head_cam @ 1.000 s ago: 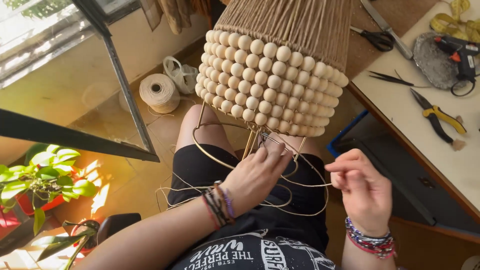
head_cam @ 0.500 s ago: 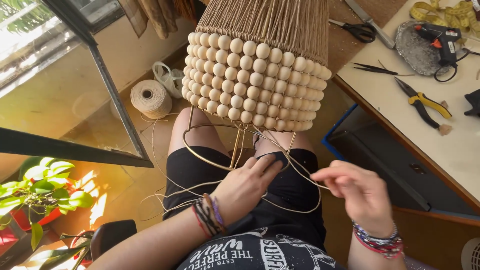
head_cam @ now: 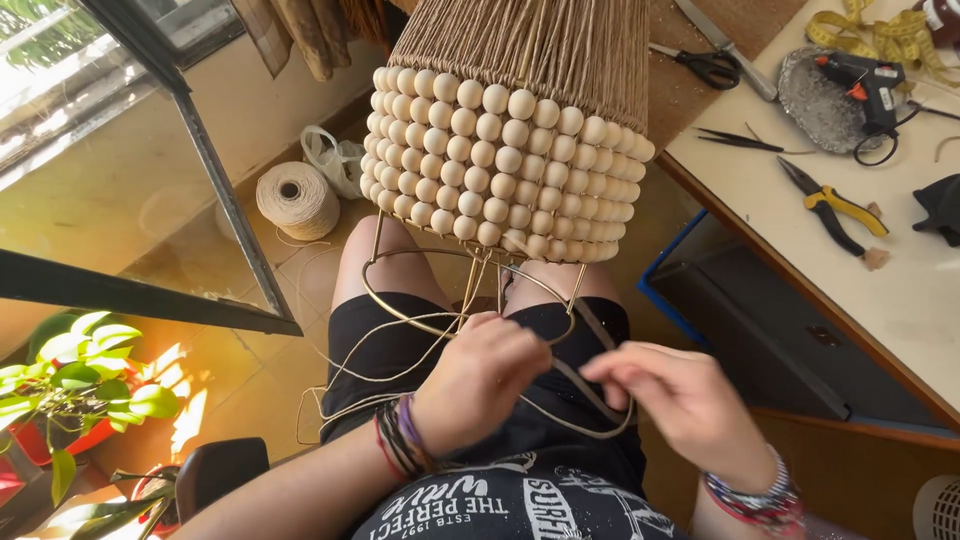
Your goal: Weaving twine around a metal frame and wooden beads to create a lampshade
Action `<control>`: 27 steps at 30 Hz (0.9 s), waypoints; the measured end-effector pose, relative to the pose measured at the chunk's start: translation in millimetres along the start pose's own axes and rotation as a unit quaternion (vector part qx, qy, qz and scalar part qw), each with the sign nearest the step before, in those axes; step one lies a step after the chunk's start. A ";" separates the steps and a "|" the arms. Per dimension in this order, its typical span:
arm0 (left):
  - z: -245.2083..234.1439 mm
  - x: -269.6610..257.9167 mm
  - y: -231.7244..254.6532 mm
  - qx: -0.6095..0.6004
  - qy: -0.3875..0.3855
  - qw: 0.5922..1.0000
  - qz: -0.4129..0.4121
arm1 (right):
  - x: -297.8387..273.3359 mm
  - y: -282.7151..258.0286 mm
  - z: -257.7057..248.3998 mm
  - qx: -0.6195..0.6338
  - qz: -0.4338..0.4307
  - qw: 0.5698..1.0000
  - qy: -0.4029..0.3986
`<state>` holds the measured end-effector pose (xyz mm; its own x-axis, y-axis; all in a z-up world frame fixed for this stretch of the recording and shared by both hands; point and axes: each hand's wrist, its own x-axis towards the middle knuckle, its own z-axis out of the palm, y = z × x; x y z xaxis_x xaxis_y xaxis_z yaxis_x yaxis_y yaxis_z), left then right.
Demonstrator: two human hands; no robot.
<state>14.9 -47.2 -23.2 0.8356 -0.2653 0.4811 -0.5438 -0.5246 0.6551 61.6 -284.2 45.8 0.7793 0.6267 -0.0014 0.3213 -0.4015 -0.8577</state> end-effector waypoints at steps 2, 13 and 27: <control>-12.4 6.1 3.4 -0.126 -0.006 0.989 -0.076 | 16.8 -0.7 15.5 -0.059 -0.029 0.997 -0.041; 28.1 -28.2 -13.4 -0.368 -0.107 0.891 -0.243 | 70.7 71.1 107.5 0.325 0.181 0.928 0.021; 29.8 2.3 -25.7 -0.467 0.109 0.755 -0.446 | 48.1 33.9 51.4 -0.128 0.155 0.901 -0.385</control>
<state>33.1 -58.4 -56.3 0.9247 0.0492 -0.3776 0.3259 0.4107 0.8515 82.3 -233.3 -9.8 0.2809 0.6964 -0.6604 0.3422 -0.7155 -0.6090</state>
